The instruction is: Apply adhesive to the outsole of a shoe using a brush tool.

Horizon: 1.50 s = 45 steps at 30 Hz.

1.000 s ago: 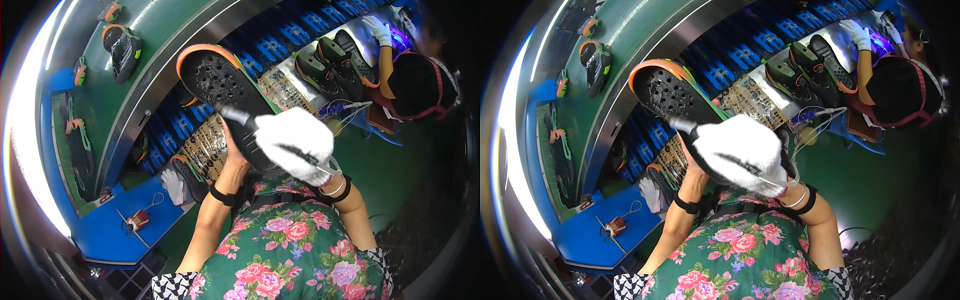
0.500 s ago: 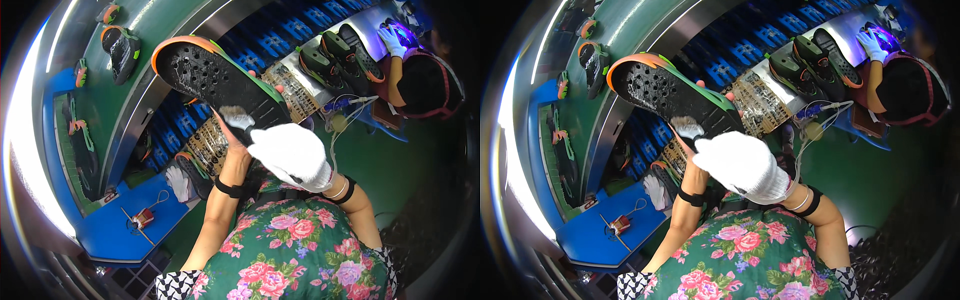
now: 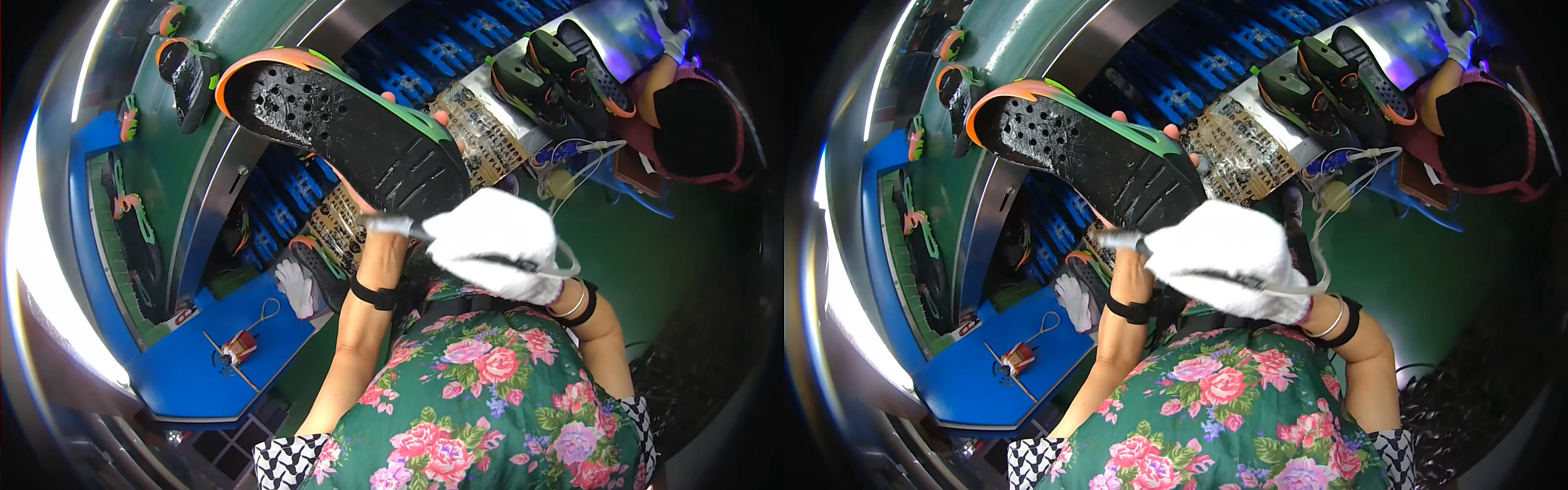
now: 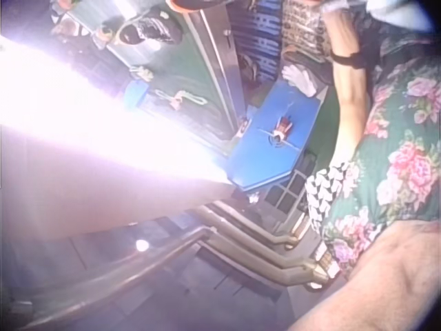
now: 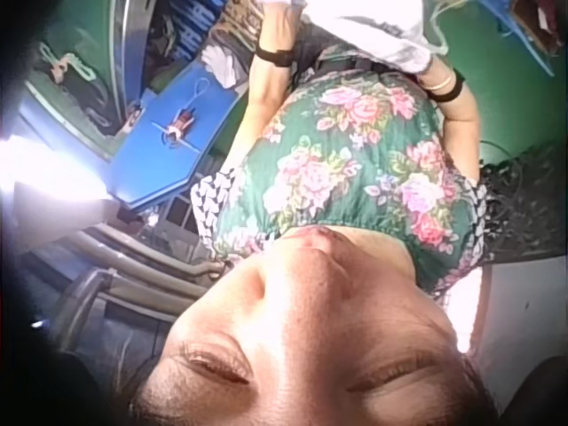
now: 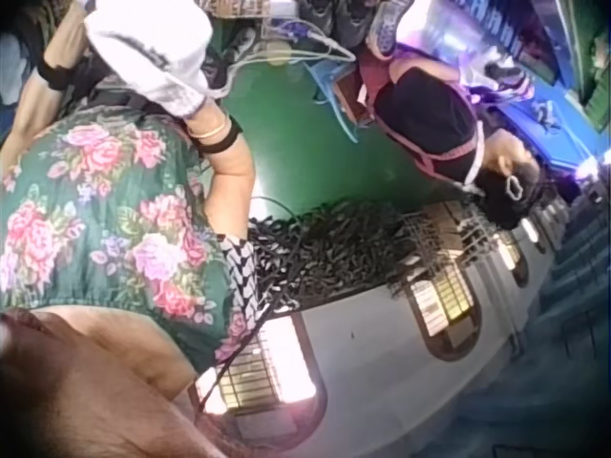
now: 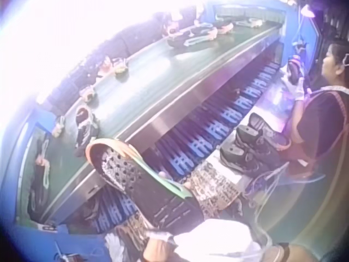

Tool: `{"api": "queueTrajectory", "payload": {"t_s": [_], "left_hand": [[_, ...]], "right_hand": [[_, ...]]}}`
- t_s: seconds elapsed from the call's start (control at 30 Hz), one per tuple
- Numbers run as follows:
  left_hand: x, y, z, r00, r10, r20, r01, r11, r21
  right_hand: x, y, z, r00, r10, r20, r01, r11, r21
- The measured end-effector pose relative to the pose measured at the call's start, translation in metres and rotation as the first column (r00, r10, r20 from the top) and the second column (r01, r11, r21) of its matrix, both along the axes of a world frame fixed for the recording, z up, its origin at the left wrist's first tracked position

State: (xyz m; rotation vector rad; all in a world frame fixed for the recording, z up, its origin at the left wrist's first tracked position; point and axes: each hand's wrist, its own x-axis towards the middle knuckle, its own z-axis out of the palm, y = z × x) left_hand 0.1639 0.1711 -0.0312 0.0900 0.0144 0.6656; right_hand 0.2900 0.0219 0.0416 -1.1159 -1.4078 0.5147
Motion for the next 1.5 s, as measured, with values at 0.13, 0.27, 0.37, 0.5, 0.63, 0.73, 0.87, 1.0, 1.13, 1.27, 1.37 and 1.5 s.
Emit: {"api": "queueTrajectory", "payload": {"t_s": [0.13,0.27,0.37,0.5,0.63,0.73,0.87,1.0,1.13,1.27,1.37,1.5], "left_hand": [[0.001,-0.002,0.002,0.998,0.03,0.059,-0.029,0.999,-0.02],[-0.004,0.003,-0.007,0.995,0.024,0.096,-0.028,0.998,0.047],[-0.004,0.004,-0.006,0.994,0.006,0.106,-0.005,1.0,-0.008],[-0.012,0.011,-0.016,0.996,-0.045,0.083,0.039,0.996,0.079],[-0.01,0.011,-0.014,0.995,-0.051,0.086,0.038,0.989,0.145],[-0.01,0.011,-0.011,0.996,-0.013,0.084,-0.003,0.983,0.186],[-0.005,0.006,-0.004,0.992,0.006,0.128,-0.03,0.982,0.188],[-0.011,0.001,-0.005,0.995,-0.011,0.098,0.005,0.998,0.07],[-0.02,0.003,-0.011,0.992,-0.127,0.015,0.123,0.982,0.143],[-0.023,0.006,-0.008,0.989,-0.133,-0.071,0.143,0.976,0.163],[-0.022,0.008,-0.008,0.983,-0.147,-0.11,0.167,0.963,0.21],[-0.025,0.01,-0.009,0.972,-0.223,-0.08,0.235,0.952,0.195]], "right_hand": [[-0.002,-0.003,-0.012,0.963,-0.075,0.258,0.044,0.992,0.122],[0.001,-0.004,-0.003,0.983,0.097,-0.158,-0.105,0.994,-0.043],[0.003,-0.001,-0.007,0.995,-0.094,-0.044,0.092,0.995,-0.04],[-0.01,-0.009,-0.016,0.994,-0.01,0.105,0.008,1.0,0.025],[0.002,-0.006,-0.013,0.925,0.156,-0.347,-0.201,0.975,-0.097],[0.006,-0.007,-0.014,0.998,-0.054,0.02,0.055,0.998,-0.042],[-0.009,-0.015,-0.017,0.996,0.026,0.081,-0.025,1.0,-0.012],[-0.001,-0.012,-0.02,0.935,0.05,-0.351,-0.112,0.981,-0.159],[0.007,-0.015,-0.018,1.0,0.008,0.024,-0.006,0.998,-0.069],[-0.013,-0.025,-0.029,0.967,0.059,0.249,-0.07,0.997,0.032],[-0.008,-0.021,-0.017,0.981,0.166,0.105,-0.164,0.986,-0.025],[0.005,-0.013,-0.014,0.99,0.132,-0.055,-0.136,0.987,-0.084]]}}
